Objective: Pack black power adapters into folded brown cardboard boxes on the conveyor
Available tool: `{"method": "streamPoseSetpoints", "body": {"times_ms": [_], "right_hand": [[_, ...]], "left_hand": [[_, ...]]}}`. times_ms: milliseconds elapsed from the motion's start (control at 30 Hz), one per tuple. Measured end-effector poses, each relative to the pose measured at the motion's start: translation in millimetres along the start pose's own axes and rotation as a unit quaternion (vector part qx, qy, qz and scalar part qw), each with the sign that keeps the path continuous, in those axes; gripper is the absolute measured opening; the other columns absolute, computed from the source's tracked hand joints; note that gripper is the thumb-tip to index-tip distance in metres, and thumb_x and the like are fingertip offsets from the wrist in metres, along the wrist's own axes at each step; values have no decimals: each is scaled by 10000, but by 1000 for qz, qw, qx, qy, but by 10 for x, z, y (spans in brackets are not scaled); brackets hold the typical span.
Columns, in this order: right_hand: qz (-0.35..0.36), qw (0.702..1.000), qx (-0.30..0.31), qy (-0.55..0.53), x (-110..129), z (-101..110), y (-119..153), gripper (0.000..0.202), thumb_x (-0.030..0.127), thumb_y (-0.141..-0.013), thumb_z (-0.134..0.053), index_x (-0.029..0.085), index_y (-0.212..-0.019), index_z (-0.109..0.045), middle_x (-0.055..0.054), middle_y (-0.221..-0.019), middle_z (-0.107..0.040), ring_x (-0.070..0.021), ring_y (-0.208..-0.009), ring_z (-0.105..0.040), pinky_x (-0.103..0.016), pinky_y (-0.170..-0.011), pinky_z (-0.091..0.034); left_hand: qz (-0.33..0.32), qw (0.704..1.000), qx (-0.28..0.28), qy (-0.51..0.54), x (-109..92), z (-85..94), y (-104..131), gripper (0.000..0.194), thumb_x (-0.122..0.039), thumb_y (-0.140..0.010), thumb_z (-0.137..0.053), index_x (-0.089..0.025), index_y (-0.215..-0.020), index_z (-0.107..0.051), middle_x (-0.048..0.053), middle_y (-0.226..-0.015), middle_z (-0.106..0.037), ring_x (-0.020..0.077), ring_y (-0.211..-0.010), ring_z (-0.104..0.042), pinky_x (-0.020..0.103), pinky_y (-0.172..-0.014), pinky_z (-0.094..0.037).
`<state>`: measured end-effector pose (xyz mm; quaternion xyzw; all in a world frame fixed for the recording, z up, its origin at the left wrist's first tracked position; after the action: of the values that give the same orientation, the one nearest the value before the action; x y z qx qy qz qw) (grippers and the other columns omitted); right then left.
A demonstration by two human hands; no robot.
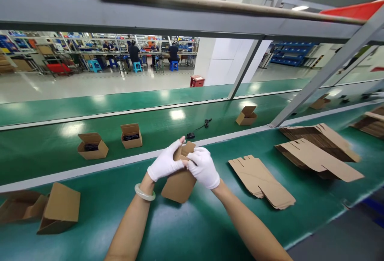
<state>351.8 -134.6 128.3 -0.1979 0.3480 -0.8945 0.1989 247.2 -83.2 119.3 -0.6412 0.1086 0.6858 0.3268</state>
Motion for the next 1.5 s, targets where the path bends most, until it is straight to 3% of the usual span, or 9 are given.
{"method": "streamPoseSetpoints", "body": {"times_ms": [200,333,400,467,567,667,1000,1367,1500], "right_hand": [[-7,999,-29,-40,-100,194,1,278,210,-819,-464,215,-546,-515,26,-500,-502,-127,-521,-450,-319,-734,-405],[-168,966,-179,-82,-369,330,225,172,232,-829,-454,207,-896,-611,-47,-811,-652,-189,-790,-577,-389,-831,-418],[-269,925,-189,-189,-524,274,326,278,308,-846,-438,199,-1070,-562,-92,-1029,-633,-217,-962,-568,-403,-840,-437],[-333,862,-93,-371,-567,72,333,357,401,-868,-387,203,-1128,-531,-103,-1120,-608,-221,-1013,-568,-397,-829,-466],[-362,722,54,-587,-420,-163,283,400,481,-867,-340,218,-1078,-557,-88,-1113,-624,-221,-987,-596,-390,-819,-489],[-378,655,79,-650,-346,-247,257,330,415,-798,-481,208,-1038,-572,-79,-1075,-640,-231,-958,-610,-381,-797,-496],[-397,649,58,-646,-437,-416,276,283,251,-641,-565,166,-909,-603,-79,-953,-669,-248,-891,-621,-401,-796,-490],[-233,681,369,-588,-249,-142,-32,435,441,-724,-643,166,-1060,-617,-59,-1054,-640,-204,-962,-586,-343,-858,-448],[-243,685,382,-571,-209,-197,-40,504,447,-694,-681,171,-1108,-601,-47,-1014,-653,-199,-935,-594,-325,-815,-468]], "left_hand": [[-26,991,73,-110,-55,-45,51,608,-323,-630,-735,-234,-1199,-538,81,-1197,-572,261,-1116,-518,386,-995,-374],[-41,991,54,-114,-50,-33,44,503,-306,-693,-680,-233,-1169,-535,77,-1212,-550,252,-1133,-500,380,-1007,-356],[-42,994,33,-100,-45,-20,42,487,-297,-735,-636,-225,-1197,-500,85,-1252,-514,246,-1156,-480,376,-1010,-350],[-46,995,25,-86,-39,-38,42,487,-278,-760,-603,-218,-1225,-473,94,-1273,-492,246,-1160,-474,377,-1009,-352],[-61,995,7,-74,-33,-71,36,500,-272,-774,-577,-217,-1255,-453,96,-1277,-487,250,-1167,-466,383,-1020,-340],[-76,994,-9,-78,-33,-86,26,497,-305,-772,-582,-221,-1248,-465,93,-1268,-489,247,-1171,-461,375,-1024,-336],[-72,993,5,-90,29,-99,-11,250,-364,-648,-708,-181,-724,-556,90,-1163,-524,252,-1048,-522,372,-899,-415],[-94,995,13,-31,-11,-141,36,384,-404,-588,-754,-189,-789,-508,31,-838,-587,182,-797,-547,307,-764,-421],[-69,998,4,-9,-22,-135,50,374,-392,-584,-755,-189,-803,-528,28,-834,-577,185,-800,-548,305,-770,-422]]}}
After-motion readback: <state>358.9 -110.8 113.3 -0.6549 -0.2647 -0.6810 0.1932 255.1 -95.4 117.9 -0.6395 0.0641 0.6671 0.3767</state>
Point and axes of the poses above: each hand's wrist, its own y-axis away from the middle knuckle, its own z-axis out of the back of the hand, x = y × z, the point moved 6 cm from there along -y, towards the middle knuckle
